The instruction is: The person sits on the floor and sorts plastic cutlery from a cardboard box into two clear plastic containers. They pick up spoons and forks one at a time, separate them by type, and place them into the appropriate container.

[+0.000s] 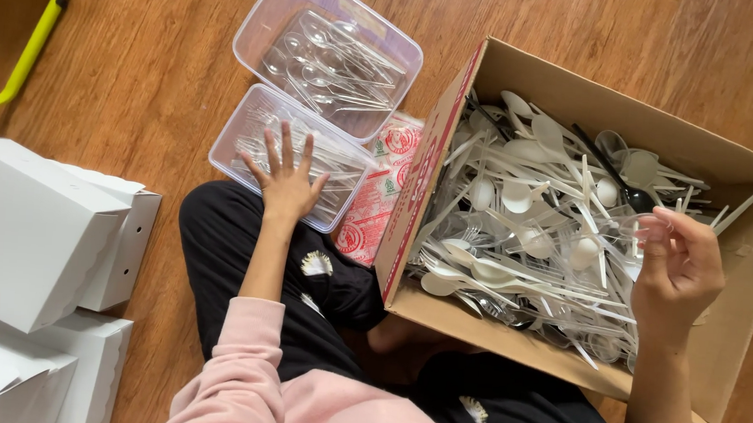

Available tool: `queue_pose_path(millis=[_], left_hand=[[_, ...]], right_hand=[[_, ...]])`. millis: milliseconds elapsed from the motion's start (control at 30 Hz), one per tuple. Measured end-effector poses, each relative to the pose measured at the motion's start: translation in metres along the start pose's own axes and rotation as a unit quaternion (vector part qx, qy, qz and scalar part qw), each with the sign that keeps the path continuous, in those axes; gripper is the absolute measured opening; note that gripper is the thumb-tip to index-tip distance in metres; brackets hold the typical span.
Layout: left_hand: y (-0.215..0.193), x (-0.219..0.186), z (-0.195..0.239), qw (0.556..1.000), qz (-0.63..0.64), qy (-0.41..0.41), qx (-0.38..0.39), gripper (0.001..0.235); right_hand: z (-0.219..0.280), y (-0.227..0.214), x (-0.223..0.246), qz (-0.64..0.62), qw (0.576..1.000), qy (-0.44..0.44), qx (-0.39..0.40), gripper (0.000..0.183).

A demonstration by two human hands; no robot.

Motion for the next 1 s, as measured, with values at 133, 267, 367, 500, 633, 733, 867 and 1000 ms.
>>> queue_pose_path(millis=[133,267,367,500,633,733,867,1000], left_hand=[[-0.015,-0.008,0.016,0.993,0.066,0.039,-0.089,0.082],[-0.084,-0.035,0.037,0.952,0.277,0.024,-0.131,0.061],[-0.156,-0.065,0.052,0.868,0.448,0.063,-0.203,0.062],[-0.227,-0.118,0.062,0.734,0.519,0.241,-0.367,0.034],[-0.282,-0.194,0.058,0.697,0.528,0.382,-0.3,0.032],[-0.292,-0.259,0.049,0.738,0.388,0.48,-0.273,0.041],[-0.287,-0.31,0.04,0.727,0.307,0.543,-0.288,0.031],[-0.291,-0.281,0.021,0.707,0.338,0.497,-0.372,0.015]], right_hand=[[-0.002,0.005,0.002,-0.011,1.0,-0.003,0.009,0.016],[-0.006,0.008,0.019,-0.028,0.998,0.047,0.011,0.023],[-0.01,0.012,0.027,-0.052,0.994,0.101,-0.001,0.019],[-0.011,0.012,0.013,-0.124,0.985,0.124,-0.005,0.017],[-0.016,0.014,0.03,-0.167,0.969,0.176,-0.041,0.013],[-0.014,0.01,0.03,-0.057,0.992,0.099,-0.05,0.008],[-0.007,0.006,0.013,-0.06,0.991,0.092,-0.078,0.013],[-0.015,0.007,0.027,-0.017,0.995,0.034,-0.087,0.029]])
Point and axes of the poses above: each hand's wrist, its own z-axis away from the middle knuckle, its own y-axis out of the palm, x = y × z, the point moved 2 cm from there along -z, towards the middle knuckle, and after that the axes turned 4 degrees about y, right-handed, at the moved point
